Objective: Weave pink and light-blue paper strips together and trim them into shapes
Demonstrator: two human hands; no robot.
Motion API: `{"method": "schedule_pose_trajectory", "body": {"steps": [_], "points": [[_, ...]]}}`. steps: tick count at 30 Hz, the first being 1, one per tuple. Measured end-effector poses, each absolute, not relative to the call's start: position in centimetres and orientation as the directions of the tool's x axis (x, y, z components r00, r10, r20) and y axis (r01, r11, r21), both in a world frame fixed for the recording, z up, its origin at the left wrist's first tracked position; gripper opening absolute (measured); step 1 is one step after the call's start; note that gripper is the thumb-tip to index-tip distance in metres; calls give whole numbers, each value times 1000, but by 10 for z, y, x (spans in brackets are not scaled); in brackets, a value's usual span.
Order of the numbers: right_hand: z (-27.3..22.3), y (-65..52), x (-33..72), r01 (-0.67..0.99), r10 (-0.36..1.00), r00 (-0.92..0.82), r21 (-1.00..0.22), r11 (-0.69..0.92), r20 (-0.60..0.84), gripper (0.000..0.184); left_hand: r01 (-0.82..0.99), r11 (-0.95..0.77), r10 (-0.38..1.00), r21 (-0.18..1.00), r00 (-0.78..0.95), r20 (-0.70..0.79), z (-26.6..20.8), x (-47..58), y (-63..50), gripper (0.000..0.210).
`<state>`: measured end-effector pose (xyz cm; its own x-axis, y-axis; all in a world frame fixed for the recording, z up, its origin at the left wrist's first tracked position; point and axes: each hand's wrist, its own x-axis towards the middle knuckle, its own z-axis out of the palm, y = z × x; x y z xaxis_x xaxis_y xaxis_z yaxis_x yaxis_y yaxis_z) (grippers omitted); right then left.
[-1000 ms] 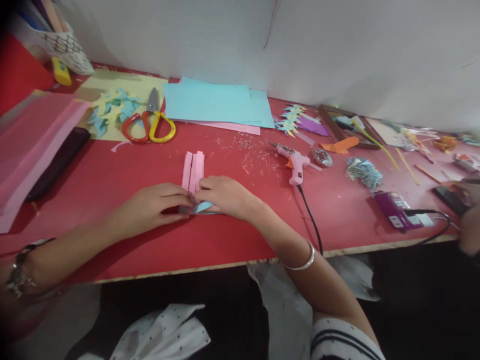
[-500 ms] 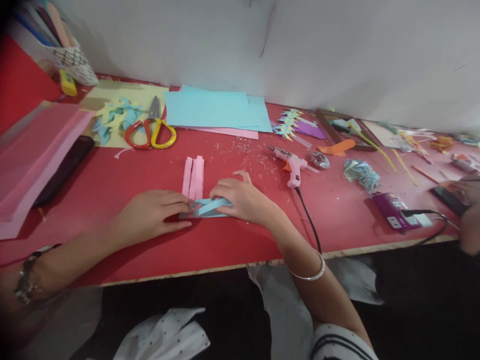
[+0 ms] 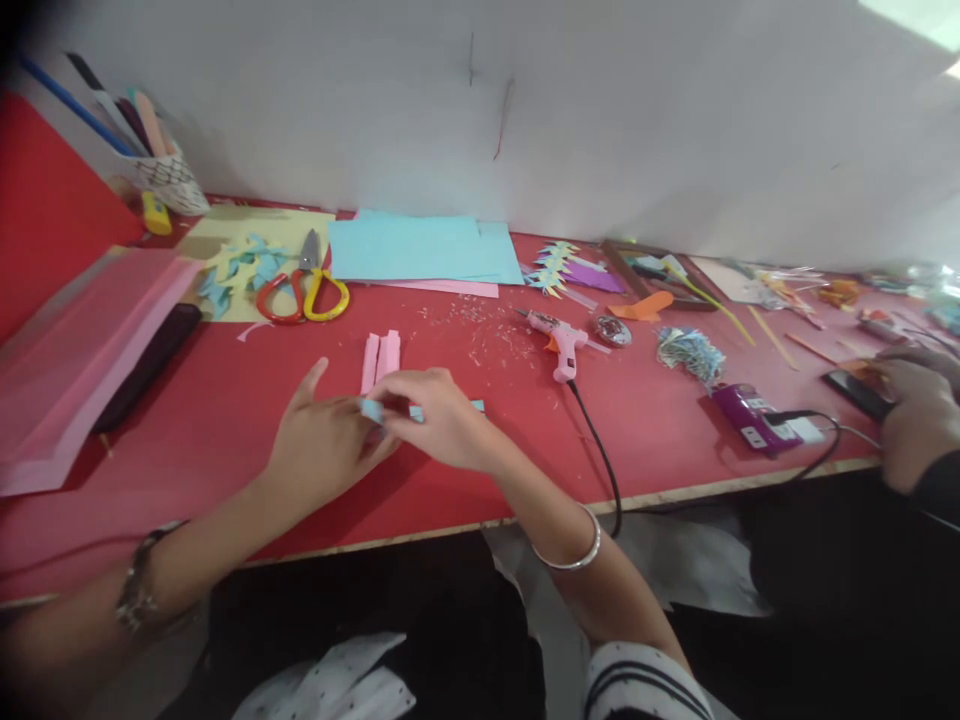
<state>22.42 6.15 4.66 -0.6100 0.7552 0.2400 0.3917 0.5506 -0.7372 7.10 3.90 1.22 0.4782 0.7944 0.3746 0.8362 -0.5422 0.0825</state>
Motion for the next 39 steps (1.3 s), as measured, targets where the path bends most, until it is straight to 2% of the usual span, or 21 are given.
{"method": "schedule_pose_trajectory", "body": {"steps": [6,10,16,19,25,28,30,31,33,34,36,38,39], "points": [[42,55,216,407,795,-560,-760,507,231,11,864,-487,839,128,422,342,15,75,43,38],[37,54,223,405,825,-507,-775,485,251,10,884,-462,860,79,424,285,20,77,40,42],[26,53,238,592,929,-326,-728,346,177,11,880,-474,843,39,441,308,20,82,36,42],[29,50,236,594,918,-365,-720,359,156,16,882,-470,842,26,439,314,19,83,35,42],[42,43,222,439,871,-452,-802,404,192,23,893,-449,842,12,419,341,18,85,32,38],[45,44,230,434,859,-464,-790,434,217,29,907,-420,849,-21,401,345,19,84,32,39],[48,50,246,537,891,-397,-731,422,222,33,915,-403,858,-21,386,340,20,81,33,38],[50,54,258,634,927,-295,-678,371,231,34,919,-395,864,-10,376,334,21,79,34,38],[55,65,284,887,977,21,-456,79,210,32,923,-383,882,36,354,311,22,75,36,40],[56,71,297,943,969,157,-321,-90,190,35,925,-374,892,65,340,297,23,73,37,42],[54,81,319,926,926,369,-122,-358,83,37,922,-368,905,118,326,275,23,69,38,46],[48,89,334,901,902,431,-51,-431,-13,38,913,-376,905,155,327,270,23,66,39,47],[44,92,338,898,899,438,-49,-438,-12,39,909,-383,903,167,330,274,22,66,39,47]]}}
